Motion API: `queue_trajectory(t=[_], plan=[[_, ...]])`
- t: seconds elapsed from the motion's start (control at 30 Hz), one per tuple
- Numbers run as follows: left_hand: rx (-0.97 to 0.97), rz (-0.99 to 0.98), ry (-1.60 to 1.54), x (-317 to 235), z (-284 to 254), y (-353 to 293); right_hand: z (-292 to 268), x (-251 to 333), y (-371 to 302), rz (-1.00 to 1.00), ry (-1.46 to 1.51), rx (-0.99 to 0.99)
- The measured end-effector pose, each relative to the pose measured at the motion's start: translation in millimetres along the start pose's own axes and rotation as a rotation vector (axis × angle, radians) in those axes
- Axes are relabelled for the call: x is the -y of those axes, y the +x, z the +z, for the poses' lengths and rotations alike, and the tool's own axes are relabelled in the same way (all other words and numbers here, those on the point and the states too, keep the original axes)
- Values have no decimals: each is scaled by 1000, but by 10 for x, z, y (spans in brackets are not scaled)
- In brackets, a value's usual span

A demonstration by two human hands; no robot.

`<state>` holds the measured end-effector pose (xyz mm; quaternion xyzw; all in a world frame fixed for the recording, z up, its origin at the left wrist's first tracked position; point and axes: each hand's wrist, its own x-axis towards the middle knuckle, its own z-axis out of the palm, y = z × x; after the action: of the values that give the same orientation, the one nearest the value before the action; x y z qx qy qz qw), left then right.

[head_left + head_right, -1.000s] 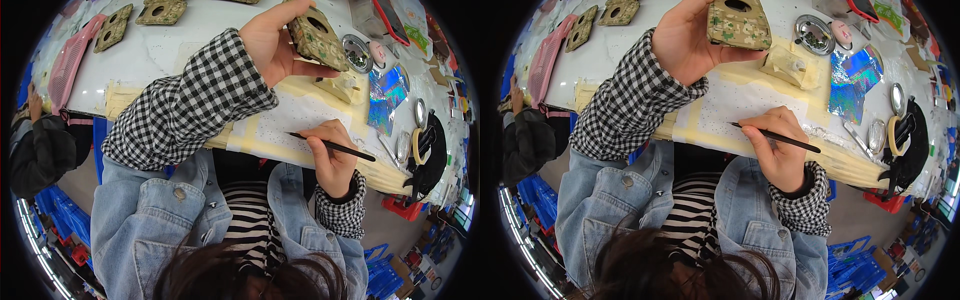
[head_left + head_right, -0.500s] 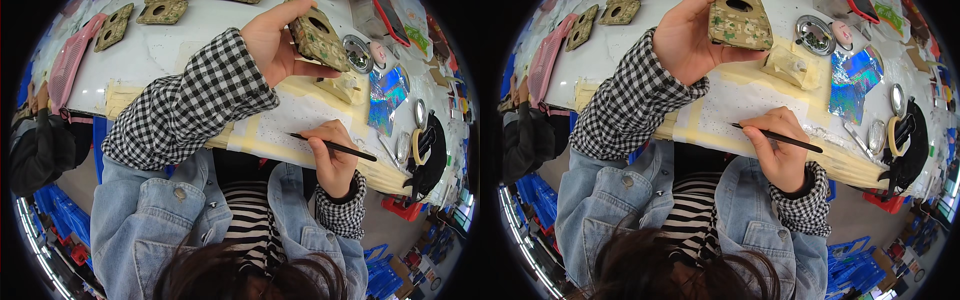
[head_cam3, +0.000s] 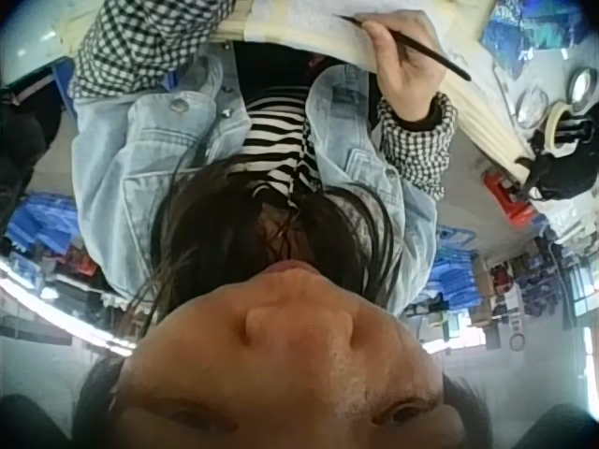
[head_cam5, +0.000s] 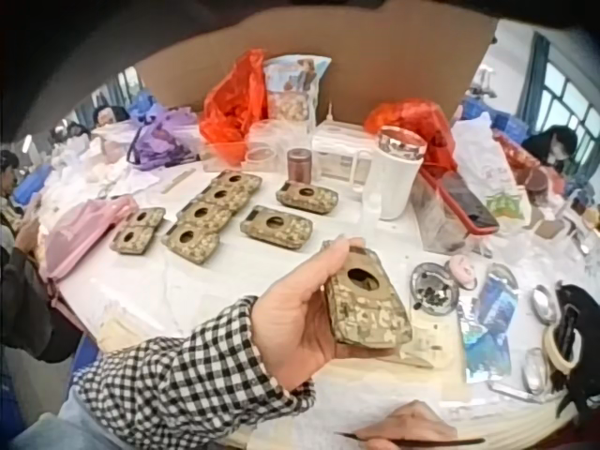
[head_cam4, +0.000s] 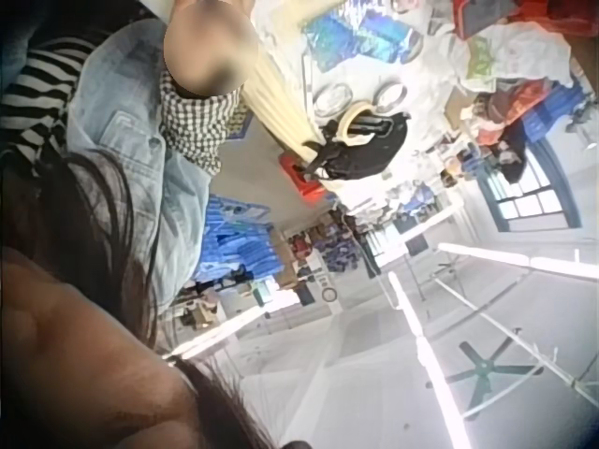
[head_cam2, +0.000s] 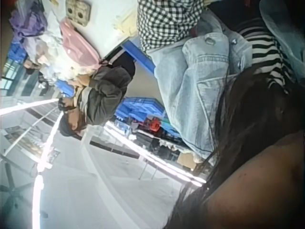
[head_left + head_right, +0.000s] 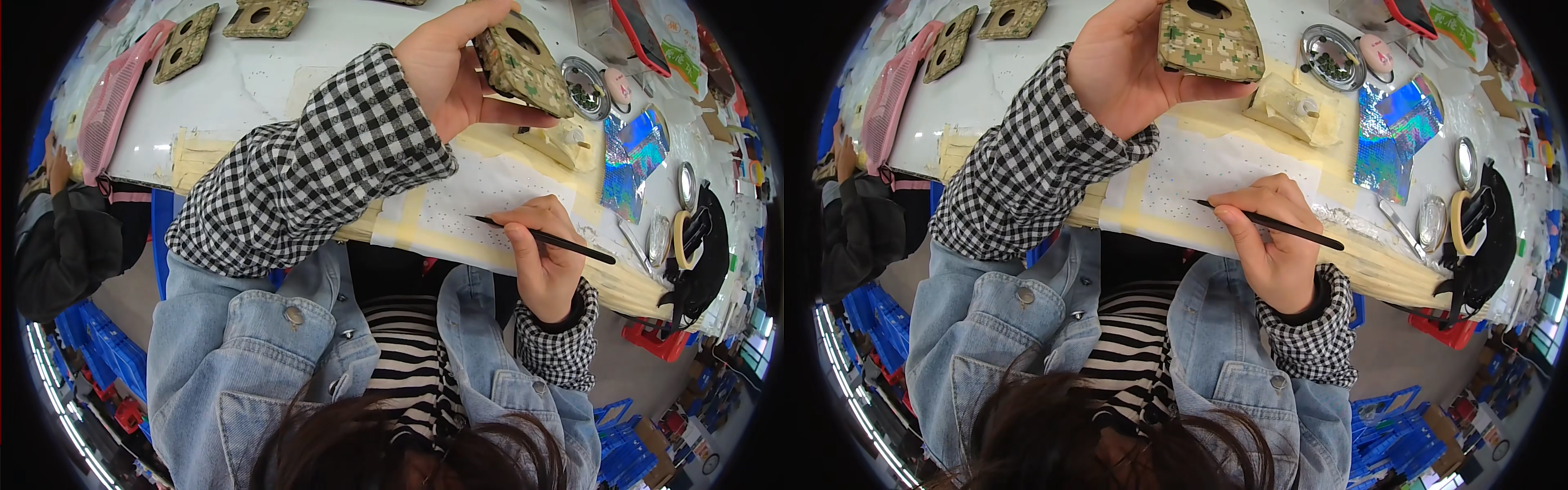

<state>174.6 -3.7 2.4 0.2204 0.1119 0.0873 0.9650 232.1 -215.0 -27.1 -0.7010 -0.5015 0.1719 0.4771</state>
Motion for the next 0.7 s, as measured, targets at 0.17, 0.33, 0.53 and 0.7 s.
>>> queue_trajectory(t=[0.17, 0.33, 0.53, 0.7], plan=[[16, 3, -6, -1, -11, 0, 0, -2, -1, -7, 11, 2], [-2, 3, -6, -3, -5, -4, -3, 1, -3, -13, 16, 6], [5, -4, 10, -8, 2, -2, -7, 2, -11, -3, 24, -6], [-11, -10, 24, -18, 5, -12, 4, 7, -2, 2, 12, -9]])
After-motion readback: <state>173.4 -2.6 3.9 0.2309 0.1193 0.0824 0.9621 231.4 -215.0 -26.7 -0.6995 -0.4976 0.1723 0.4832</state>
